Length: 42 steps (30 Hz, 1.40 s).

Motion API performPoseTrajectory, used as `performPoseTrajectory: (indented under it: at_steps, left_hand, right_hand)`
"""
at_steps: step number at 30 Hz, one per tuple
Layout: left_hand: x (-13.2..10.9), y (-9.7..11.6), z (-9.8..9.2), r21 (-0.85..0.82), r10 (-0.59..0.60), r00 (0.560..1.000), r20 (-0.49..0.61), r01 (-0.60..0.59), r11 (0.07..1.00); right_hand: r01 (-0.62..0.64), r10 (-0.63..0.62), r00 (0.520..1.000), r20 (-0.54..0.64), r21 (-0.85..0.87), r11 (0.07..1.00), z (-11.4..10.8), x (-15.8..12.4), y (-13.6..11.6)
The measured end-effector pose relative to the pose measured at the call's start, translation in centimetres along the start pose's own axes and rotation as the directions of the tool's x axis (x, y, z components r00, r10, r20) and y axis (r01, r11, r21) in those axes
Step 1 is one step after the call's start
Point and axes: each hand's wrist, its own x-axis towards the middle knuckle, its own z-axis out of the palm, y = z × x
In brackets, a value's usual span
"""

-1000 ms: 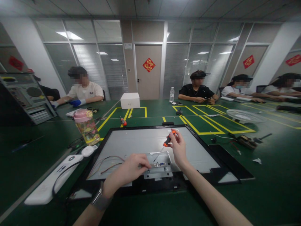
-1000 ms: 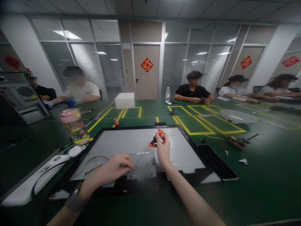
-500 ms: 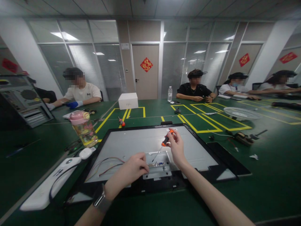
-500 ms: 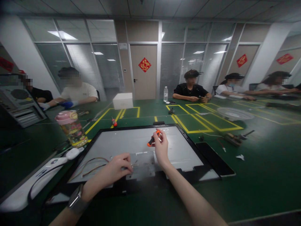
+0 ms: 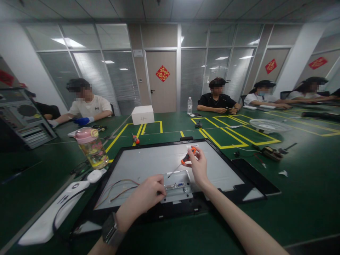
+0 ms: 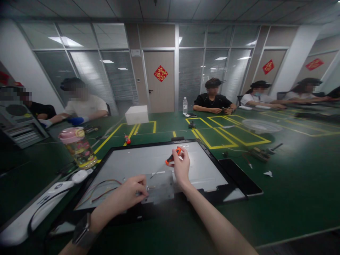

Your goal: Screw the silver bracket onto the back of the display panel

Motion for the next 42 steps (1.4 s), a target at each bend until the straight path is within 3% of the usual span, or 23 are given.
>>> performPoseTrajectory:
  at_steps: [6, 14, 18, 21, 23, 27, 31, 42]
  left_hand:
    - [0.1, 0.4, -0.4, -0.027, -0.043, 0.999, 0.026, 0.044, 0.999]
    - [-0.1, 0.8, -1.4, -0.134, -0.079, 0.996, 0.029, 0.082, 0.988]
    - [0.0, 0.3, -2.0, -0.163, -0.086, 0.994, -0.071, 0.073, 0.984]
    - [0.0, 0.0, -2.2, -0.056, -0.155, 0.966, -0.205, 0.146, 0.988]
    - [0.0, -0.2, -2.2, 0.052, -0.206, 0.951, -0.232, 0.223, 0.973]
    - [0.1, -0.2, -1.9, 0.242, -0.329, 0.934, -0.139, 0.354, 0.903]
    - [0.1, -0.1, -1.7, 0.309, -0.398, 0.917, -0.033, 0.388, 0.868]
    - [0.0, 0.2, -1.8, 0.283, -0.393, 0.919, -0.026, 0.383, 0.879]
  right_hand:
    - [-0.017, 0.017, 1.000, -0.002, 0.008, 1.000, -0.1, 0.1, -0.1]
    - [-0.153, 0.135, 0.982, 0.129, 0.144, 0.978, 0.1, 0.1, 0.1]
    - [-0.044, 0.031, 0.979, 0.204, 0.058, 0.997, 0.2, -0.3, -0.1]
    - [0.096, -0.082, 0.961, 0.266, -0.040, 0.995, 0.5, -1.0, -0.4]
    - [0.158, -0.127, 0.947, 0.296, -0.081, 0.984, 0.7, -1.6, -0.5]
    - [0.226, -0.171, 0.920, 0.352, -0.122, 0.967, 0.7, -2.3, -0.3]
    - [0.235, -0.165, 0.906, 0.389, -0.140, 0.962, 0.7, -2.5, 0.0]
    - [0.232, -0.161, 0.910, 0.382, -0.149, 0.961, 1.0, -3.1, -0.7]
